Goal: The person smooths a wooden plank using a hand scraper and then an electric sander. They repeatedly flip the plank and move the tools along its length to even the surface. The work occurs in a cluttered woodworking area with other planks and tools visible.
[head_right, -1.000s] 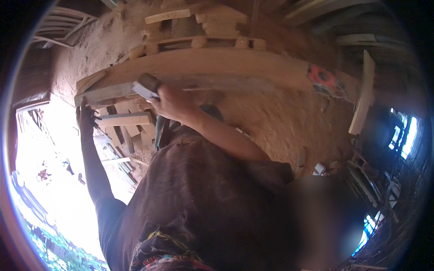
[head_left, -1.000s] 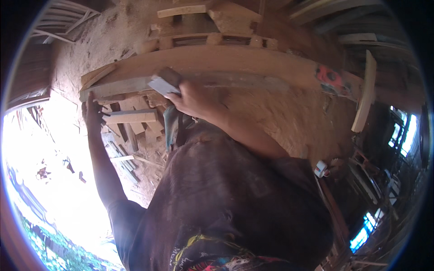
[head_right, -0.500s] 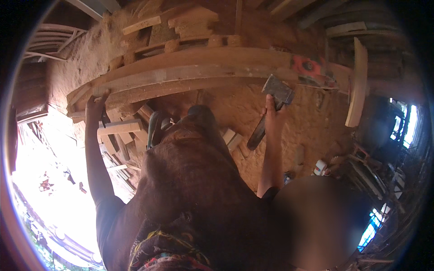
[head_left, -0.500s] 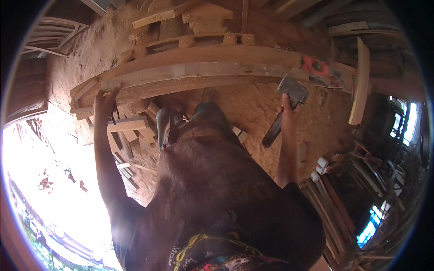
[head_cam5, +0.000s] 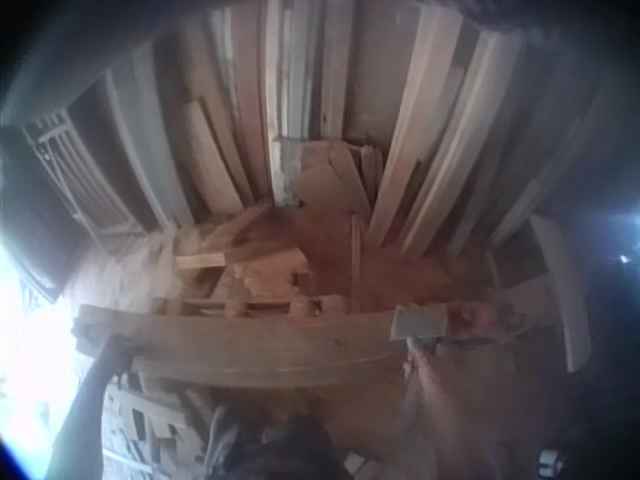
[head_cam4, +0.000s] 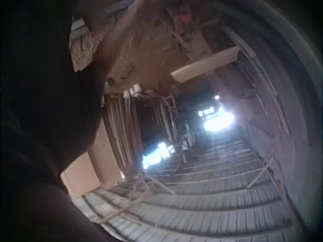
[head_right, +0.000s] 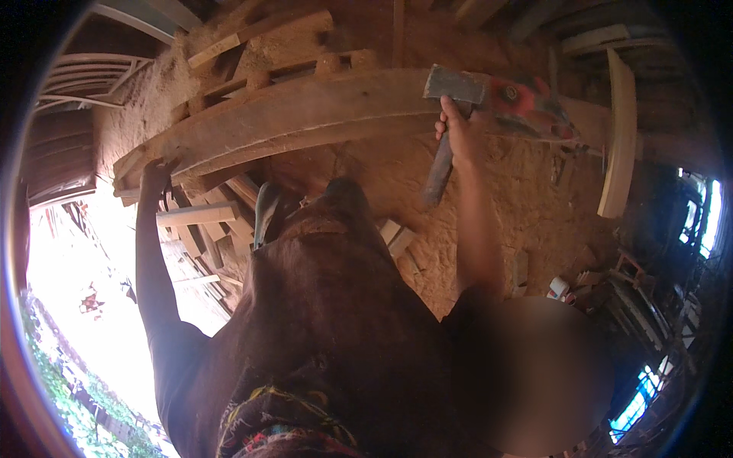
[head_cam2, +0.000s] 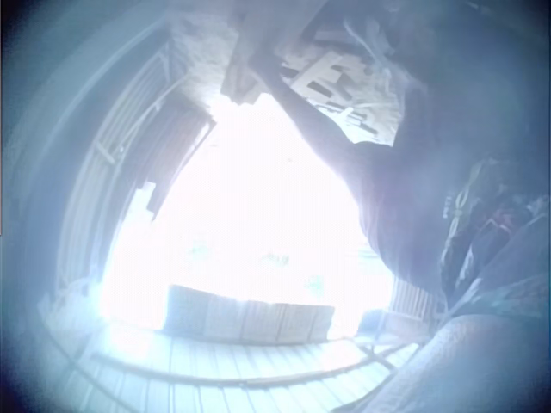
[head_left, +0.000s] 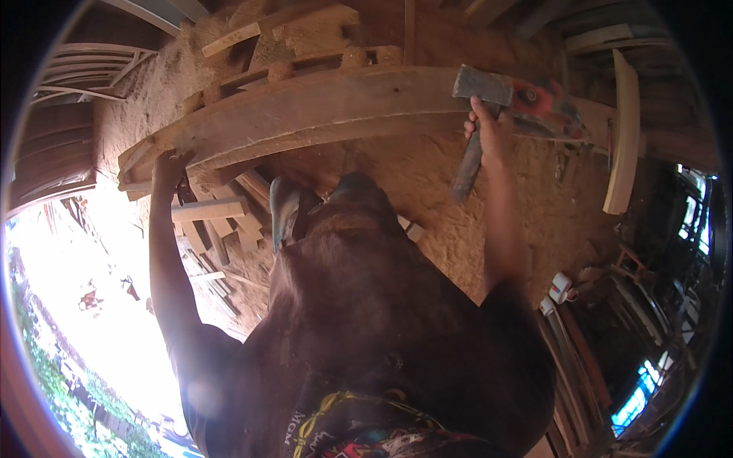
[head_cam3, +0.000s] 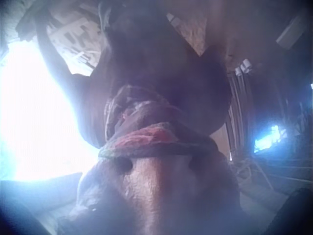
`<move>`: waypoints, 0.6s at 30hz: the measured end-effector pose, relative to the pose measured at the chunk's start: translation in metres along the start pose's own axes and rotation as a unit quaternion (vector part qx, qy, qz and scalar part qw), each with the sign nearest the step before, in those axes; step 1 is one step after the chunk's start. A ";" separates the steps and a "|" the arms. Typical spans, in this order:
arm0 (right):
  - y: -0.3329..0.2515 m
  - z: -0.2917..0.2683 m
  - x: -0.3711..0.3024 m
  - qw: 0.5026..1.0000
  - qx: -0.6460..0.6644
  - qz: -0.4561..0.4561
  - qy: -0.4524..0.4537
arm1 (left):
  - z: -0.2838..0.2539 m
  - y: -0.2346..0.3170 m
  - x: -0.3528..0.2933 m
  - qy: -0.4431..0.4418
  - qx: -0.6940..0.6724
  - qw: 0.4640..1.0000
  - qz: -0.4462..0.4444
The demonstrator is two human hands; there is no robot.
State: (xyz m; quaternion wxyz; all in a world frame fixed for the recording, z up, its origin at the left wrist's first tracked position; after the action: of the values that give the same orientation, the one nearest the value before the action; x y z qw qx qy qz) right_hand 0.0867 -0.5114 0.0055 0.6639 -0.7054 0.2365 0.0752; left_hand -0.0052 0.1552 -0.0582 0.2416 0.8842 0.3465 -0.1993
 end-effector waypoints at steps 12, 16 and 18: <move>0.022 0.046 -0.016 0.997 -0.068 0.025 -0.027 | 0.029 -0.010 -0.027 0.011 -0.102 0.995 -0.023; 0.036 0.168 -0.059 0.961 -0.223 0.021 -0.159 | 0.033 -0.020 -0.035 0.008 -0.116 0.993 0.018; 0.059 0.233 -0.069 0.941 -0.241 -0.055 -0.230 | 0.030 -0.019 -0.033 0.034 -0.126 0.988 0.085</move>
State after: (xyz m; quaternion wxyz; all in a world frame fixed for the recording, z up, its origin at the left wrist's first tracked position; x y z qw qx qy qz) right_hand 0.0488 -0.2689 -0.0435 0.5133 -0.8199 0.0126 0.2533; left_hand -0.0466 0.1337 -0.0704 0.3556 0.8791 0.3003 -0.1027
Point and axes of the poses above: each hand's wrist, its own x-axis towards the middle knuckle, its own z-axis out of the palm, y = z × x, the point moved 3 cm from there along x, towards the middle knuckle, and after that the axes turned 1 degree about y, right-handed, at the moved point
